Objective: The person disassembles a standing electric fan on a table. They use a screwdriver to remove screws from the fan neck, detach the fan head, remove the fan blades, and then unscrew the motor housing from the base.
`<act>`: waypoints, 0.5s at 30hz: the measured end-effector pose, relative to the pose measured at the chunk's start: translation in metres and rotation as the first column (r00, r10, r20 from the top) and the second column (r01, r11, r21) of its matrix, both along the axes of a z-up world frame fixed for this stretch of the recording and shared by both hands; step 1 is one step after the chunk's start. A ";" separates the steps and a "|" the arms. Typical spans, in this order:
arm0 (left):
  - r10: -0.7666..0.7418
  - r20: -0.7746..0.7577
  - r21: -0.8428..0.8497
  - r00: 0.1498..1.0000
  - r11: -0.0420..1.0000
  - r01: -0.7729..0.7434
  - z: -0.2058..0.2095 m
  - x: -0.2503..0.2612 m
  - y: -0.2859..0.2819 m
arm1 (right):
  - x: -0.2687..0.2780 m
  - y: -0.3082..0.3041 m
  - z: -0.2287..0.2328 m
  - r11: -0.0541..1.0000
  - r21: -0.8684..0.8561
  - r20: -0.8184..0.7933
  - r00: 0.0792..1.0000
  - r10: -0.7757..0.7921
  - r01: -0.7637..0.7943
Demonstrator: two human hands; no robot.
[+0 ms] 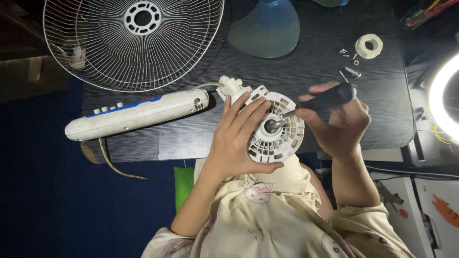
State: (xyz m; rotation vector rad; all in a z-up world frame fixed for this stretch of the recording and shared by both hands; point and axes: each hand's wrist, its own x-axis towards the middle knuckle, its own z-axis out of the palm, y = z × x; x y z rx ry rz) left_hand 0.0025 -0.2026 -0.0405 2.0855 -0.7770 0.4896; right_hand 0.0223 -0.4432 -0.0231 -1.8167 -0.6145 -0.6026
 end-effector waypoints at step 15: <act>-0.054 0.005 -0.023 0.999 0.998 0.054 0.004 0.005 0.007 | 0.033 -0.005 0.038 0.822 0.006 -0.129 0.815 0.565 -0.569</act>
